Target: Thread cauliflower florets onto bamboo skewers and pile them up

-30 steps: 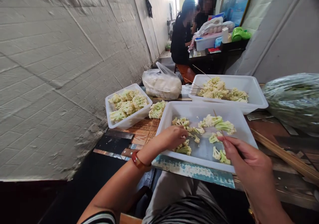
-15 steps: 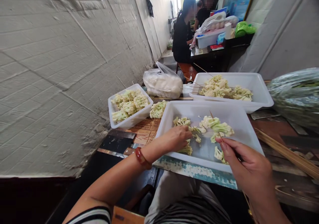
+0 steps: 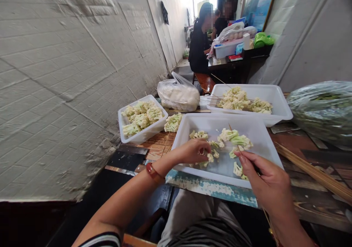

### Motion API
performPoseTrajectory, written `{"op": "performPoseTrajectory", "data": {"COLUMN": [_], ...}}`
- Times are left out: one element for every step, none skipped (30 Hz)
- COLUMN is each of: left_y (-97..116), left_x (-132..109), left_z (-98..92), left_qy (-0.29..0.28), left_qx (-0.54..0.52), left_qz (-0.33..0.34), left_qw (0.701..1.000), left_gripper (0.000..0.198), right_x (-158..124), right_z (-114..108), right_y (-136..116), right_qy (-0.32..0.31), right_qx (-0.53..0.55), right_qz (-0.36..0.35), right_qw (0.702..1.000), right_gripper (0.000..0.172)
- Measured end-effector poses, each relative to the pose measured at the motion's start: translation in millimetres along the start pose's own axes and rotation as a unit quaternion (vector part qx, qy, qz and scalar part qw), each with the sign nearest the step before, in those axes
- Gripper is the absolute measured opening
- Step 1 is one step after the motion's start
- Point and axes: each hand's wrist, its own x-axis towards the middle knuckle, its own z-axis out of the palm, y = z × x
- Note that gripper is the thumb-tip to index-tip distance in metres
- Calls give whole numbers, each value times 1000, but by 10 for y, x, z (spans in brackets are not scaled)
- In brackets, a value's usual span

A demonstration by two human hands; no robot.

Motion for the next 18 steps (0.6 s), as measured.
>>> {"op": "performPoseTrajectory", "data": {"left_y": [15, 33, 55, 82, 113, 148, 186, 224, 260, 294, 322, 345, 360, 369, 371, 367, 359, 347], "left_x": [-8, -19, -31, -45, -60, -76, -91, -105, -115, -121, -123, -121, -116, -108, -101, -94, -89, -87], "left_z": [-23, -47, -71, -93, -112, -128, -138, -141, -138, -128, -111, -89, -64, -37, -11, 12, 32, 47], "left_qy": [31, 61, 89, 113, 135, 157, 175, 189, 200, 208, 213, 216, 221, 229, 236, 243, 248, 253], "left_qx": [-71, -146, -219, -283, -336, -377, -407, -432, -452, -470, -486, -499, -510, -518, -523, -527, -530, -532], "left_qz": [-25, -48, -66, -77, -85, -91, -96, -98, -96, -93, -86, -78, -69, -61, -53, -47, -43, -41], "left_qw": [997, 986, 970, 949, 928, 908, 891, 877, 864, 853, 843, 835, 828, 822, 817, 813, 810, 807], "left_gripper": [13, 15, 19, 24, 29, 35, 40, 45, 48, 48, 46, 43, 40, 39, 38, 38, 37, 37], "right_x": [0, 1, 1, 1, 0, -1, -4, -6, -9, -12, -15, -17, -19, -20, -22, -23, -26, -28], "right_z": [-3, -6, -10, -14, -16, -16, -15, -11, -6, -1, 3, 7, 9, 9, 9, 8, 8, 9], "right_y": [2, 4, 5, 7, 10, 15, 22, 33, 47, 64, 83, 101, 118, 130, 138, 141, 141, 138], "right_qy": [-1, -3, -6, -7, -10, -14, -18, -22, -25, -28, -29, -30, -30, -29, -28, -28, -28, -27], "right_qx": [0, -1, -1, -1, -1, 0, 0, 1, 1, 2, 1, -2, -5, -9, -11, -11, -10, -8], "right_qz": [3, 4, 6, 6, 6, 4, 0, -4, -7, -11, -12, -12, -10, -6, -3, 1, 3, 4], "right_qw": [1000, 1000, 1000, 1000, 1000, 1000, 1000, 1000, 1000, 1000, 999, 999, 999, 1000, 1000, 1000, 1000, 1000], "right_gripper": [22, 22, 23, 23, 24, 24, 24, 24, 24, 24, 24, 24, 25, 26, 26, 27, 27, 27]}}
